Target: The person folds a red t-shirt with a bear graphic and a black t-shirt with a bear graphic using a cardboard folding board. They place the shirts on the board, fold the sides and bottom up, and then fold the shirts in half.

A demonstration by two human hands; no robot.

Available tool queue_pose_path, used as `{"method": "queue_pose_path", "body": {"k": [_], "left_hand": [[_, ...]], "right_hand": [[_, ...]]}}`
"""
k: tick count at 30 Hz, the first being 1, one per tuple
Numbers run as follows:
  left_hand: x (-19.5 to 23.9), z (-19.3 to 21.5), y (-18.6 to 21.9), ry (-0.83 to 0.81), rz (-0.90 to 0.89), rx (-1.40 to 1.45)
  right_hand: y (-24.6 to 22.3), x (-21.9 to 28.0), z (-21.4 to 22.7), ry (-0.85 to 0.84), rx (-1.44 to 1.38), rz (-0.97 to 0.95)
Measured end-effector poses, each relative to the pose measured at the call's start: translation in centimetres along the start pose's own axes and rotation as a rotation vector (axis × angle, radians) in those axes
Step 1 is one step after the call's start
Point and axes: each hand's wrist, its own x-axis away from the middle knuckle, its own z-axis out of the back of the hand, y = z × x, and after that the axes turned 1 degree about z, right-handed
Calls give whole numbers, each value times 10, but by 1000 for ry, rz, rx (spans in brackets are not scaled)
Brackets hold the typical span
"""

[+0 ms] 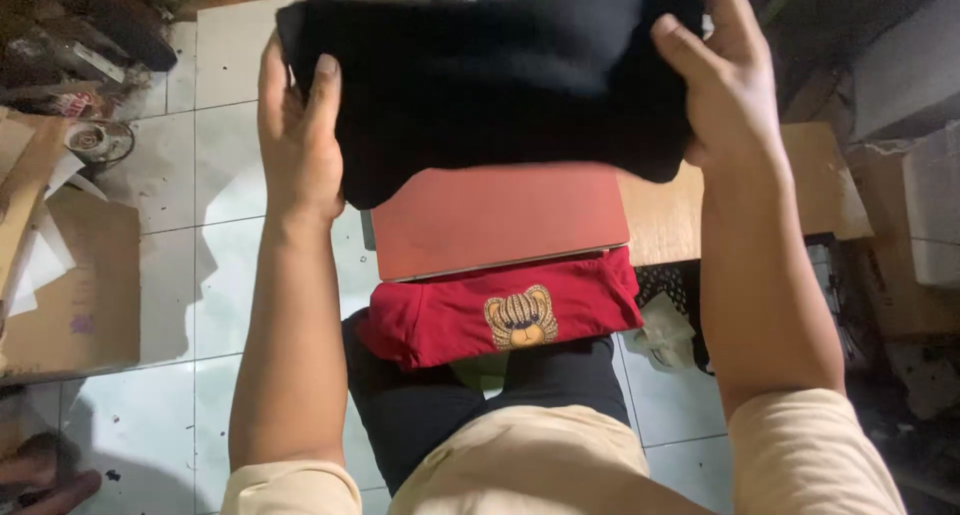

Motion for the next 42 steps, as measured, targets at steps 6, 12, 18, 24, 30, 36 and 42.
{"method": "queue_pose_path", "body": {"k": [6, 12, 18, 24, 30, 36, 42], "left_hand": [[50, 14, -166, 157, 636, -465], [113, 33, -241, -3, 889, -822], [129, 35, -232, -141, 764, -1009], [149, 24, -191, -212, 618, -1189], [158, 22, -181, -217, 614, -1196], [151, 23, -136, -185, 514, -1233], [170, 46, -126, -208, 690, -882]], "right_hand": [[141, 37, 10, 151, 347, -305], [256, 93, 57, 160, 606, -623], [253, 110, 77, 99, 784, -633], [237, 120, 76, 6, 1102, -645], [203, 133, 60, 22, 1160, -578], [187, 148, 62, -16, 1291, -165], [158, 160, 64, -166, 986, -355]]}}
